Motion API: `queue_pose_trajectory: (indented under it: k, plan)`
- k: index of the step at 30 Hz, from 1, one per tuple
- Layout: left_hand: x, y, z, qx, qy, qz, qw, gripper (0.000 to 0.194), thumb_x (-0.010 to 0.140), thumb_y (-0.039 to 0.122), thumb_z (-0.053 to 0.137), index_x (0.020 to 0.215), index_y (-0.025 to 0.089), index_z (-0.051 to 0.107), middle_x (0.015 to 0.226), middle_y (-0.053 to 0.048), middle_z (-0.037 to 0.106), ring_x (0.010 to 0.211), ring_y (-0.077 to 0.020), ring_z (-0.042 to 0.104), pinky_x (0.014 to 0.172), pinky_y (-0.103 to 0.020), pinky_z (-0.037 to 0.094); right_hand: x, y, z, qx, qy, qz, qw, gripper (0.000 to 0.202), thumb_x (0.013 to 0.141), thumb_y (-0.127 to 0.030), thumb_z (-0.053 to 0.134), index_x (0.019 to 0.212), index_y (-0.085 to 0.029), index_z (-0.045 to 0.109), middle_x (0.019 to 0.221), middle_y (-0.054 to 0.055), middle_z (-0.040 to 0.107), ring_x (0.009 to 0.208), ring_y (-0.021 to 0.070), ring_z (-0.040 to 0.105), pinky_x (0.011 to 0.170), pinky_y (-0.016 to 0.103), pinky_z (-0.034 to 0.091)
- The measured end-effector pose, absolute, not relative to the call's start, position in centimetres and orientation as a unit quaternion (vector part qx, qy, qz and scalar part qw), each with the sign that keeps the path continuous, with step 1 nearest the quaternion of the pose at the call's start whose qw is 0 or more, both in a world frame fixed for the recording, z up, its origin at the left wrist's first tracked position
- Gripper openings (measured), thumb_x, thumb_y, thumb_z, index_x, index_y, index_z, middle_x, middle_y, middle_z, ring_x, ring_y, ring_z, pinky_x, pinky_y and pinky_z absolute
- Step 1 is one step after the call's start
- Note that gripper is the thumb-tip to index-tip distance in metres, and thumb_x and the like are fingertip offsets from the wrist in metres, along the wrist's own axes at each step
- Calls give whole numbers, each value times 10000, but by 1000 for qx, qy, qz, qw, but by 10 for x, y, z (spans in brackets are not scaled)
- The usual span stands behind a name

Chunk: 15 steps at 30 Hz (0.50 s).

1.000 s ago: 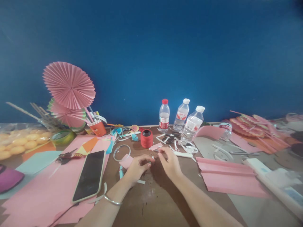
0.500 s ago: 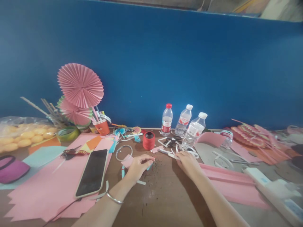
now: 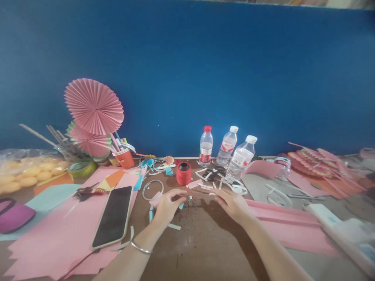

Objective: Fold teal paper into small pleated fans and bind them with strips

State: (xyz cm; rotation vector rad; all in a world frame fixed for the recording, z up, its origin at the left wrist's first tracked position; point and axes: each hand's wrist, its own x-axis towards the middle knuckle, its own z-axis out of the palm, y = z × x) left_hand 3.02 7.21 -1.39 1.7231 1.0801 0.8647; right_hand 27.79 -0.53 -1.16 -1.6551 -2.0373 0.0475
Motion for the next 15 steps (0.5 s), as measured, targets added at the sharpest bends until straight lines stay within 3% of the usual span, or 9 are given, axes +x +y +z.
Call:
queue_pose_trajectory:
  k: [4,8,15]
  plan:
    - [29,75,-17,706,436,353,433,220,691,277,618,892,212,679,947,-34,682,836,-201,609,757,-314,471,272,-1,-17,-611,-756,-10,233,245,856,-229,411,999,-222,609,898,67,670,829,209,612,726,302,445]
    - [31,75,-19,712,430,358,423,228,689,273,625,900,204,674,961,-39,679,880,-206,606,796,-319,462,265,-2,-15,-598,-765,25,237,269,841,-247,458,1081,-259,579,1000,51,661,863,201,621,738,294,464]
    - [32,75,-20,716,428,354,423,239,684,251,626,913,196,666,917,-38,683,806,-194,617,736,-310,482,258,-6,-7,-603,-755,64,251,243,817,-241,506,1036,-275,606,991,28,676,857,205,637,750,308,485]
